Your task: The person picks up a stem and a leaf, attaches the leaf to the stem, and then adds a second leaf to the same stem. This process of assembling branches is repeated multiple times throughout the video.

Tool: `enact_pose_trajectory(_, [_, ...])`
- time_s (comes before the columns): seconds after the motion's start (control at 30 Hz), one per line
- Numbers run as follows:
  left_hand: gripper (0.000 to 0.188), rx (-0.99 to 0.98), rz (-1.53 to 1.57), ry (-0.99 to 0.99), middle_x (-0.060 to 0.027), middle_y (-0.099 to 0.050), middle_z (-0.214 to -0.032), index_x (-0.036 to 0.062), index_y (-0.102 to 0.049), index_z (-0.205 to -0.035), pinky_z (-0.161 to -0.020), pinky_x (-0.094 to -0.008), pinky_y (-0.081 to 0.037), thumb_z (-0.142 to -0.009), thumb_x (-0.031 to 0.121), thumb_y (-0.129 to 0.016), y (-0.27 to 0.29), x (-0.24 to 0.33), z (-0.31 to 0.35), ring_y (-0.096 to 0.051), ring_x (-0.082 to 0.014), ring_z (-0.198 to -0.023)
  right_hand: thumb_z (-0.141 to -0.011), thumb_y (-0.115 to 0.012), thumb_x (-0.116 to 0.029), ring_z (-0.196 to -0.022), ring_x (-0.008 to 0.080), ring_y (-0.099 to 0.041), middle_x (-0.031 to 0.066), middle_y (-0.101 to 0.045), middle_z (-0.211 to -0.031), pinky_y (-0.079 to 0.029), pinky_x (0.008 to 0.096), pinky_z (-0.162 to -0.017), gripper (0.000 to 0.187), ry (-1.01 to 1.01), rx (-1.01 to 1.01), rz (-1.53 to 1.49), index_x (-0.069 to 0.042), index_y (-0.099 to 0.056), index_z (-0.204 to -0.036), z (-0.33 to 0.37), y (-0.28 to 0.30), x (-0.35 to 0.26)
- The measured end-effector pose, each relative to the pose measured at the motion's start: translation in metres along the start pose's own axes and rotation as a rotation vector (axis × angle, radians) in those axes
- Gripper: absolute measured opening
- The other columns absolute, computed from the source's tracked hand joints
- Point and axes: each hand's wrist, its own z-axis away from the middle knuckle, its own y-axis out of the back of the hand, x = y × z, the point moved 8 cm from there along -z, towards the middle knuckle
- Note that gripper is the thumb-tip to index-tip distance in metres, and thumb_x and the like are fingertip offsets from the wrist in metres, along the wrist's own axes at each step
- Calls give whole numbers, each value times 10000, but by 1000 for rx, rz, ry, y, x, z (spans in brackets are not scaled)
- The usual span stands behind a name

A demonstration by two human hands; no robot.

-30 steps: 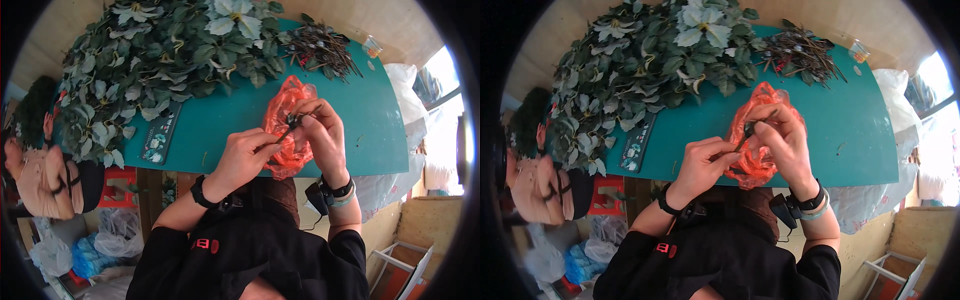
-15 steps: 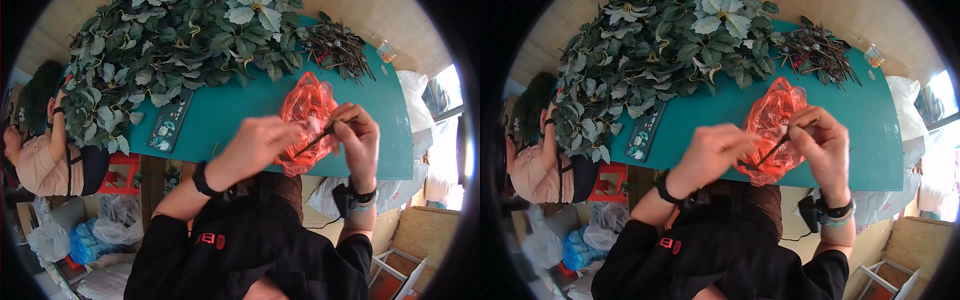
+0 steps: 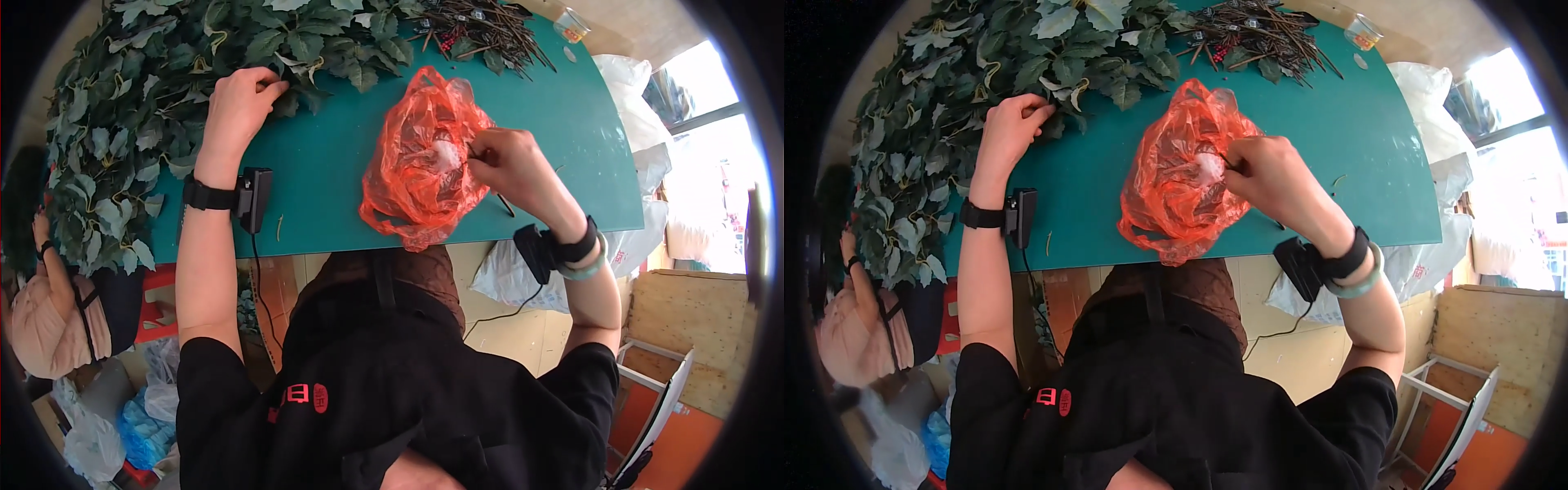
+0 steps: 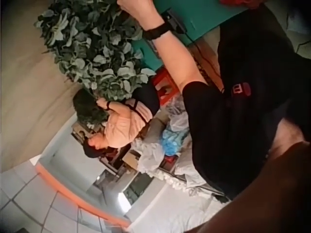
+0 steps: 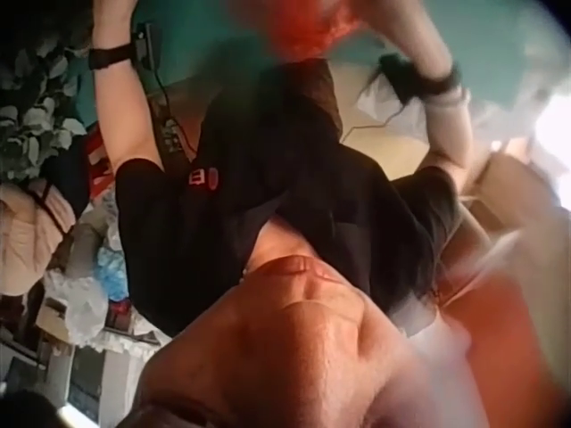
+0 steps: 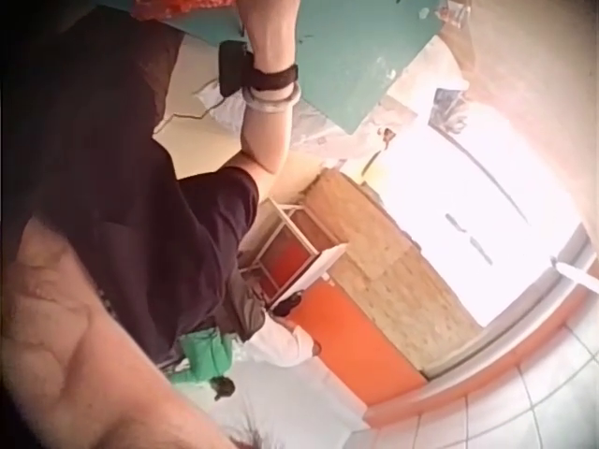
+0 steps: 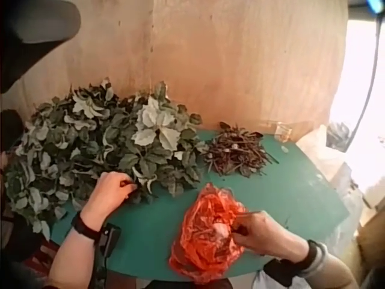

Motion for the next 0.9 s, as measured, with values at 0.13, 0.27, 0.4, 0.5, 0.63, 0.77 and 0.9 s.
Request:
enact_pose_trajectory(0.13, [228, 35, 5, 5, -73, -668, -734, 17, -672, -960, -591, -277, -479, -846, 208, -623, -1, 0, 5, -621, -137, -631, -781, -625, -76, -484, 159, -399, 122, -457, -590, -394, 323, -488, 192, 100, 4, 168, 55, -495, -727, -13, -7, 4])
enact_pose_trajectory(0.27, [217, 144, -59, -63, -79, -673, -745, 20, -672, -969, -601, -259, -481, -846, 193, -630, 24, 5, 15, -628, -129, -647, -801, -627, -127, -496, 185, -369, 142, -431, -587, -386, 343, -496, 268, 14, -65, 200, 59, -466, -696, -21, -14, 13])
enact_pose_trajectory(0.4, [174, 262, 11, -96, -116, -674, -751, 23, -679, -936, -635, -287, -494, -835, 152, -623, 44, 18, 25, -659, -200, -677, -826, -628, -159, -499, 181, -365, 138, -410, -575, -377, 342, -492, 309, -64, -123, 246, 57, -464, -679, -26, -18, 15])
enact_pose_trajectory(0.5, [162, 290, 145, -91, -99, -682, -773, 28, -684, -948, -624, -262, -493, -836, 137, -639, 57, 28, 32, -656, -160, -685, -763, -628, -126, -507, 268, -469, 177, -488, -584, -393, 382, -501, 222, -64, -172, 216, 44, -514, -676, -30, -19, 17])
enact_pose_trajectory(0.63, [162, 311, 370, -104, -75, -689, -799, 12, -688, -960, -605, -230, -485, -840, 116, -657, 68, 35, 44, -642, -113, -692, -837, -645, -130, -485, 103, -487, 35, -499, -554, -394, 249, -454, 240, -121, -295, -65, 19, -521, -697, -29, -13, 27])
enact_pose_trajectory(0.77, [159, 290, 617, -98, -63, -687, -816, -7, -683, -963, -597, -209, -476, -844, 97, -665, 65, 28, 52, -627, -96, -694, -837, -629, -80, -514, 74, -536, -9, -534, -600, -413, 208, -459, 161, -196, -416, -281, 3, -548, -726, -23, -6, 28])
enact_pose_trajectory(0.9, [154, 206, 935, -44, -69, -684, -837, -13, -671, -968, -606, -196, -478, -845, 80, -667, 35, 16, 64, -618, -94, -694, -838, -615, -51, -506, 66, -522, 2, -542, -609, -407, 202, -456, 138, -232, -417, -502, 10, -551, -732, -15, -2, 18])
